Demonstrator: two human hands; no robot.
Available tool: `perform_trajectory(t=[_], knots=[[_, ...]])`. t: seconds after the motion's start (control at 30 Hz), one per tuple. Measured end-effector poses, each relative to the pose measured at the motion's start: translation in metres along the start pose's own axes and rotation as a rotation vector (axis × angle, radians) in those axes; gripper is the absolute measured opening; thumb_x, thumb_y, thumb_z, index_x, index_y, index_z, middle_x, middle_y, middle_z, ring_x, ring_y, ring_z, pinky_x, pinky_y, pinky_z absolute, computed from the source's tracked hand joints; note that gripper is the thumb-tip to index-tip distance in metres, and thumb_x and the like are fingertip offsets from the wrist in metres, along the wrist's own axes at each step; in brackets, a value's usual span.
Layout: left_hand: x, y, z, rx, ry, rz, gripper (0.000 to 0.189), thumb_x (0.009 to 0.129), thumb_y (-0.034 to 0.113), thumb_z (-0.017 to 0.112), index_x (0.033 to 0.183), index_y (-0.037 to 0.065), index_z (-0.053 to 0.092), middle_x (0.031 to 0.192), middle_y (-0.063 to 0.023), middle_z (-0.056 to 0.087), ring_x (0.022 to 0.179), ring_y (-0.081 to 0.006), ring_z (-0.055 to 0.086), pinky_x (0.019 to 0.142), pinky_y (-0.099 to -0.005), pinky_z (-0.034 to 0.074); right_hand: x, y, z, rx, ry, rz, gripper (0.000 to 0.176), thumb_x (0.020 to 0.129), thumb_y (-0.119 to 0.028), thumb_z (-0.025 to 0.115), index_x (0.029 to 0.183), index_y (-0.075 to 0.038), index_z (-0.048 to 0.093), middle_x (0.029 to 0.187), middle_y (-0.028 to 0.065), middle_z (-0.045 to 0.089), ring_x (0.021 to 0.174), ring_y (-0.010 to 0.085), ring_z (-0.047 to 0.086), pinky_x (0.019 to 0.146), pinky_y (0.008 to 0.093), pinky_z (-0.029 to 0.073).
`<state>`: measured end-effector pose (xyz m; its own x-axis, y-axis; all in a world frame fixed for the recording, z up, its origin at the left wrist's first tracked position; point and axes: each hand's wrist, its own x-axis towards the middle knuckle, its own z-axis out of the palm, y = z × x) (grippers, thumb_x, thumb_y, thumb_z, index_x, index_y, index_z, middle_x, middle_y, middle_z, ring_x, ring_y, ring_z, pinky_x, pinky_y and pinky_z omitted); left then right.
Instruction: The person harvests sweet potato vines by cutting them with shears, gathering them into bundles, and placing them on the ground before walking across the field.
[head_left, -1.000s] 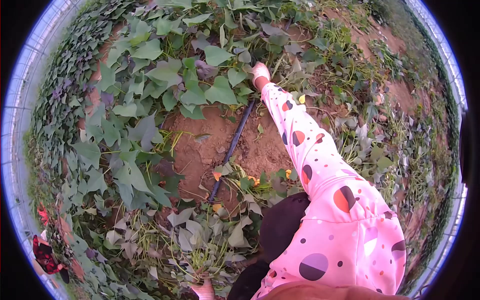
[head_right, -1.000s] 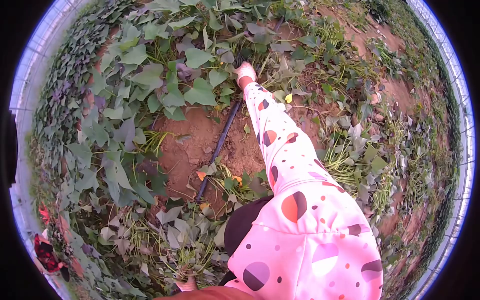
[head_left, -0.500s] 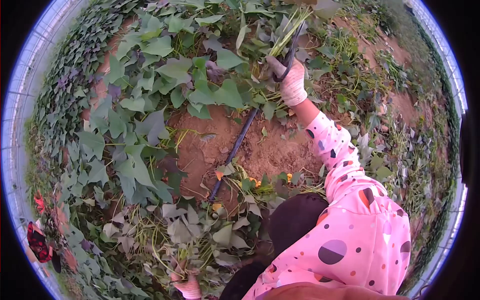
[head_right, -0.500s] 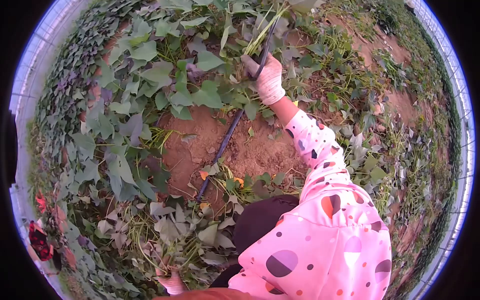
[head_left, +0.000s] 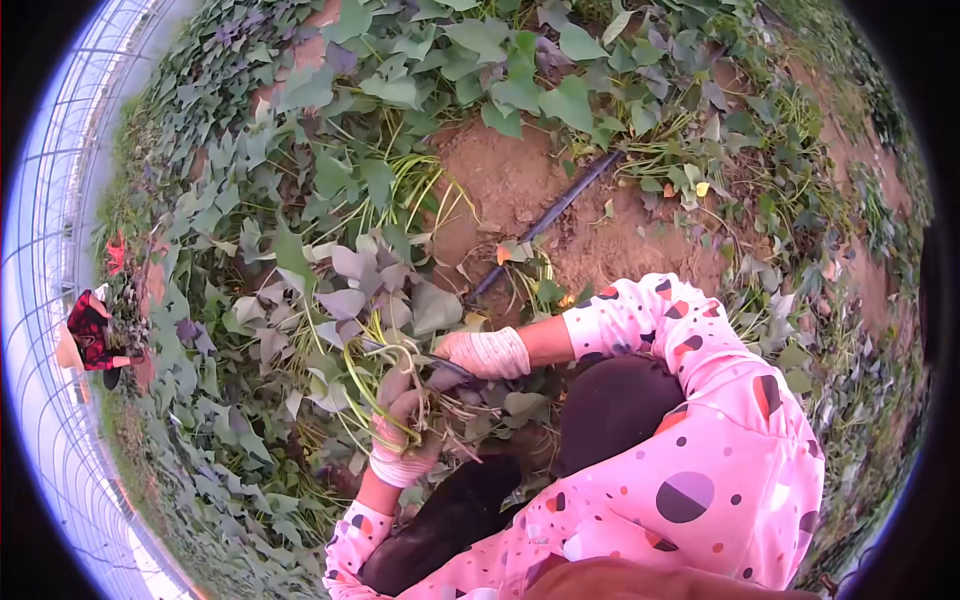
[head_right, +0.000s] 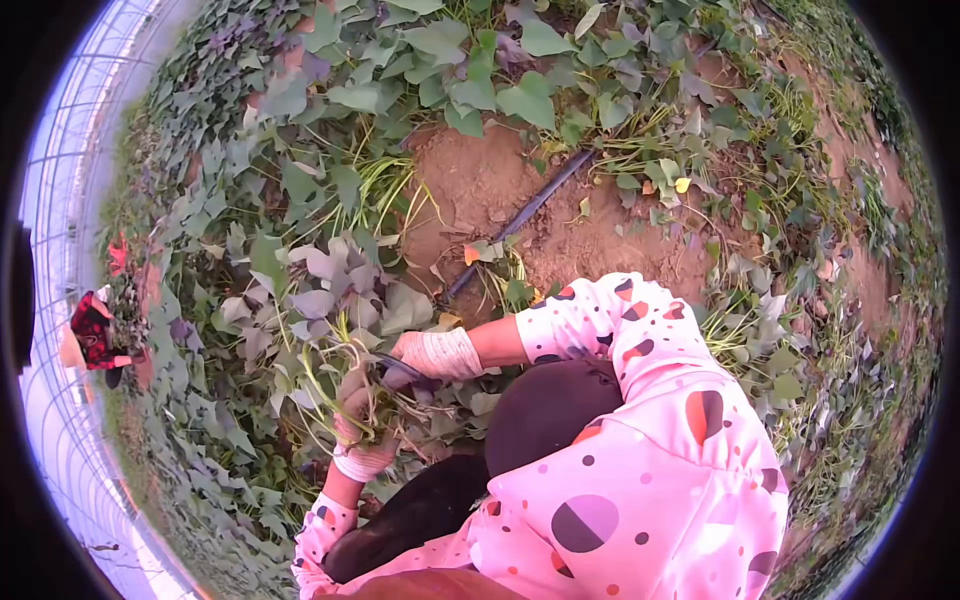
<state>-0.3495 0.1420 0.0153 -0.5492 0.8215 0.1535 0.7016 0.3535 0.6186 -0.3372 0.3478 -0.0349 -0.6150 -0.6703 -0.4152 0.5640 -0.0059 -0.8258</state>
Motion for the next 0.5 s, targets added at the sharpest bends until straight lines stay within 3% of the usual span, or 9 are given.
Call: perform_trajectory(t=[0.1,0.17,0.23,0.27,0.3,0.37,0.43,0.47,0.5], knots=[[-0.003,0.009,0.002,-0.152,-0.006,-0.186,0.049,0.064,0.01,0.076,0.106,0.007,0.05,0.114,-0.0226,0.054,0.1,-0.0399,0.054,0.086,-0.0469,0.043,0.012,0.04,-0.002,0.337,-0.246,-0.198,0.012,0.087,-0.013,0.054,0.083,-0.004,0.061,0.066,0.0019,0.06,0.05,0.0087,0.052,0.045,0.0256,0.042],[-0.005,0.006,0.007,0.059,0.084,-0.237,0.04,0.072,0.009,0.073,0.105,0.003,0.051,0.098,-0.0142,0.061,0.089,-0.0274,0.059,0.08,-0.0379,0.048,0.02,0.059,-0.007,0.338,-0.198,-0.27,0.017,0.091,-0.013,0.049,0.09,-0.003,0.062,0.07,0.0035,0.062,0.054,0.0092,0.054,0.048,0.0251,0.044],[-0.044,-0.031,0.026,-0.101,0.087,-0.326,0.042,0.072,0.006,0.073,0.107,0.002,0.05,0.101,-0.0123,0.061,0.093,-0.0217,0.061,0.077,-0.0319,0.05,-0.001,0.044,-0.023,0.059,-0.045,-0.537,0.021,0.091,-0.016,0.048,0.099,-0.002,0.061,0.073,0.0054,0.065,0.058,0.0098,0.057,0.052,0.0246,0.046],[-0.053,-0.041,0.03,-0.343,0.085,-0.525,0.045,0.071,0.005,0.073,0.109,0.002,0.049,0.099,-0.011,0.06,0.09,-0.0218,0.06,0.078,-0.0321,0.05,-0.006,0.04,-0.039,-0.068,0.202,-0.245,0.027,0.091,-0.021,0.049,0.105,0.0,0.059,0.077,0.0075,0.067,0.058,0.01,0.058,0.053,0.0241,0.047],[-0.061,-0.049,0.031,-0.588,0.081,-0.721,0.047,0.07,0.005,0.073,0.11,0.003,0.049,0.098,-0.0097,0.059,0.087,-0.0219,0.06,0.078,-0.0323,0.051,-0.02,0.031,-0.051,0.043,0.403,-0.201,0.031,0.088,-0.022,0.052,0.105,0.003,0.057,0.078,0.0088,0.067,0.056,0.0101,0.058,0.052,0.0235,0.047],[-0.066,-0.059,0.024,-0.463,0.089,-0.731,0.046,0.073,0.001,0.07,0.113,0.0,0.048,0.104,-0.0091,0.06,0.092,-0.0161,0.059,0.08,-0.0282,0.051,-0.013,0.05,-0.092,0.568,0.814,-0.354,0.028,0.083,-0.014,0.053,0.104,0.003,0.057,0.076,0.0083,0.066,0.053,0.0122,0.057,0.05,0.0242,0.047],[-0.057,-0.058,0.012,-0.652,0.162,-0.947,0.049,0.072,-0.002,0.071,0.114,-0.002,0.048,0.096,-0.0078,0.065,0.086,-0.0173,0.064,0.076,-0.0292,0.053,-0.005,0.065,-0.15,0.374,1.254,-0.291,0.028,0.082,-0.016,0.056,0.104,0.001,0.058,0.079,0.0095,0.066,0.06,0.0154,0.062,0.054,0.026,0.05],[-0.077,-0.082,0.019,-0.431,0.076,-0.898,0.055,0.071,0.0,0.073,0.119,-0.002,0.048,0.097,-0.0075,0.065,0.085,-0.0151,0.063,0.076,-0.028,0.052,0.021,0.093,-0.193,0.254,1.361,-0.46,0.031,0.081,-0.021,0.06,0.105,-0.001,0.06,0.084,0.0103,0.066,0.07,0.0165,0.064,0.059,0.0281,0.051],[-0.073,-0.082,0.017,-0.425,0.07,-0.896,0.055,0.071,0.0,0.073,0.119,-0.002,0.048,0.097,-0.0075,0.065,0.085,-0.0151,0.063,0.076,-0.028,0.052,0.031,0.085,-0.218,-0.105,1.446,-0.367,0.035,0.082,-0.027,0.062,0.107,-0.003,0.061,0.089,0.0102,0.066,0.08,0.0196,0.065,0.066,0.0335,0.051]])
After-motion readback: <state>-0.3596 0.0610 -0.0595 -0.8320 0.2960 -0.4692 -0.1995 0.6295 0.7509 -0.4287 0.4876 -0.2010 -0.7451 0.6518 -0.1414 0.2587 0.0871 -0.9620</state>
